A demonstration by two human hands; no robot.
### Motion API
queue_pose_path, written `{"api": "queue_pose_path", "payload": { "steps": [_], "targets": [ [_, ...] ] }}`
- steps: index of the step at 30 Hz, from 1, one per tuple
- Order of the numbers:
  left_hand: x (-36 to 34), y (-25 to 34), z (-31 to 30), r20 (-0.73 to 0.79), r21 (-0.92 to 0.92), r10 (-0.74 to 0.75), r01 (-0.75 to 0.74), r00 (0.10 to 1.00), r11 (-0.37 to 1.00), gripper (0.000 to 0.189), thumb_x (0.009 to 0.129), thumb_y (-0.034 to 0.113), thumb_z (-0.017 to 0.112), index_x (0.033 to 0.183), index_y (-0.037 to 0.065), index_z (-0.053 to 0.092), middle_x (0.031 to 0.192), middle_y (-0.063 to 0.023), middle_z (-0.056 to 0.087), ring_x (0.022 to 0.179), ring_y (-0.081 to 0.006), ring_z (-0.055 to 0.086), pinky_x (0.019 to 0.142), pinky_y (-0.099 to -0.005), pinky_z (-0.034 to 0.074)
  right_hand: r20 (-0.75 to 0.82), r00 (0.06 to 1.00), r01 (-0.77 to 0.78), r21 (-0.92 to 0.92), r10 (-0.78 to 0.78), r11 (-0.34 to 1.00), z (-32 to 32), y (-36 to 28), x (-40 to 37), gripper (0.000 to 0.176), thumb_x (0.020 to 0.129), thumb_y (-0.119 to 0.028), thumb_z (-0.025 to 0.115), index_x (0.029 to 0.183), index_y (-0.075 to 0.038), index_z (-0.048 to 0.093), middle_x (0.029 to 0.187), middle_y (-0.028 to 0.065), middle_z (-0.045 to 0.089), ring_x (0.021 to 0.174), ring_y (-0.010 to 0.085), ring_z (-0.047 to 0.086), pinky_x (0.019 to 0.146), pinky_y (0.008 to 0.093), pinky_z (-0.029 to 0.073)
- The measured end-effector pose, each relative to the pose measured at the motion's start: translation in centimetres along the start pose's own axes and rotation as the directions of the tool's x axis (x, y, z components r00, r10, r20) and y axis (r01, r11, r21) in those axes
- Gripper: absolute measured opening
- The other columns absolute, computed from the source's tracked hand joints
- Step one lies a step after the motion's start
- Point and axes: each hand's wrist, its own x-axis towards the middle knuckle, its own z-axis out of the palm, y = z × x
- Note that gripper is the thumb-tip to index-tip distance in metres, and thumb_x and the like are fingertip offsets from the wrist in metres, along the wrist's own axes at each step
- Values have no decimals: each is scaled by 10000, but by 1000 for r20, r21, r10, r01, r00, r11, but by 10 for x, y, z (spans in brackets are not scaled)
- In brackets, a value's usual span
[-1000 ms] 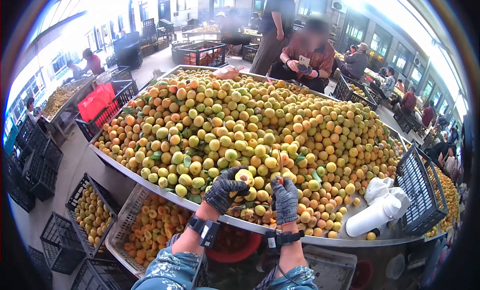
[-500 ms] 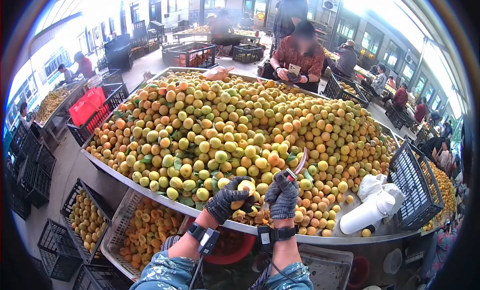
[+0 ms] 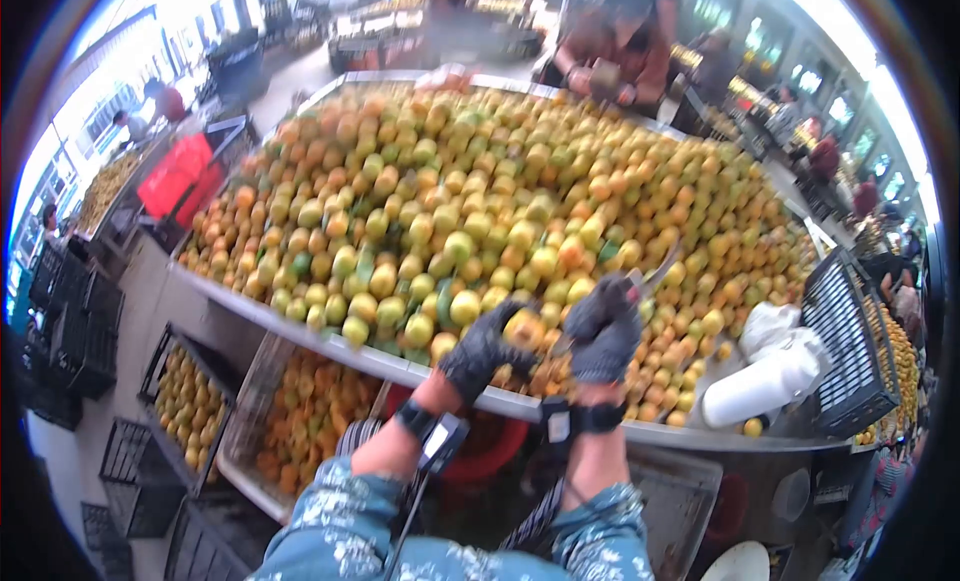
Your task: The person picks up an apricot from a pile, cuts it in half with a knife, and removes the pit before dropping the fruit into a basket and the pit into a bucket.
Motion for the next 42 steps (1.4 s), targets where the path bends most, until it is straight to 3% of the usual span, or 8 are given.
{"api": "queue_pose_path", "payload": {
  "steps": [2,4,8,20,25,30,33,42],
  "targets": [
    [1,-1,2,-7,-54,47,-47,999,997,658,588,36,823,1193,68,566,1087,-23,590,1035,-140,546,904,-294,470,9,999,31,-65,-30,997,6,-6,-1,204,858,-316,672,839,-142,569,520,-58,359,418,85,330,400,266,260],
    [-2,3,5,78,-370,-120,141,990,918,660,589,27,819,1199,77,571,1093,-20,589,1050,-123,537,946,-285,445,2,1000,7,-1,-7,1000,8,-6,1,201,857,-289,672,809,-128,562,507,-53,347,413,93,327,400,270,272],
    [-2,4,9,120,-467,-117,160,986,870,684,587,11,820,1219,68,564,1137,-40,591,1083,-144,540,966,-295,439,6,1000,25,-56,-25,998,16,-7,-3,209,848,-294,682,805,-123,570,513,-54,360,417,94,345,401,263,294],
    [-4,11,17,112,-297,-80,110,990,948,544,654,79,789,1138,53,540,1044,-34,594,980,-101,551,868,-264,482,77,991,122,-185,-109,975,27,-6,-8,256,871,-335,660,857,-85,608,524,-42,378,420,93,315,420,258,308],
    [-5,15,18,125,-301,-134,167,983,939,547,663,81,790,1144,46,532,1031,-29,594,974,-95,544,867,-267,472,19,987,161,-170,-160,972,38,1,-10,155,770,-126,746,831,-66,617,576,-30,506,433,61,453,388,195,333],
    [-6,27,15,172,-319,-221,266,960,910,615,651,68,790,1190,39,494,933,-64,630,738,-117,596,598,-280,518,105,978,205,-312,-181,928,43,3,-15,158,745,-112,752,829,-48,635,653,-18,561,469,60,473,411,188,341],
    [-9,31,17,70,-150,-33,43,997,988,513,690,41,733,1163,5,536,967,-62,613,855,-99,564,729,-258,498,131,979,192,-369,-154,909,43,7,-18,171,739,-115,755,833,-37,636,695,-10,577,497,59,481,431,185,338],
    [-9,20,16,143,-279,-153,189,978,942,572,677,47,742,1206,-6,531,959,-77,627,874,-123,570,771,-269,495,91,995,72,-266,-49,961,31,17,-14,137,795,-121,716,842,-45,612,603,-16,522,439,71,447,389,206,324]
  ]
}}
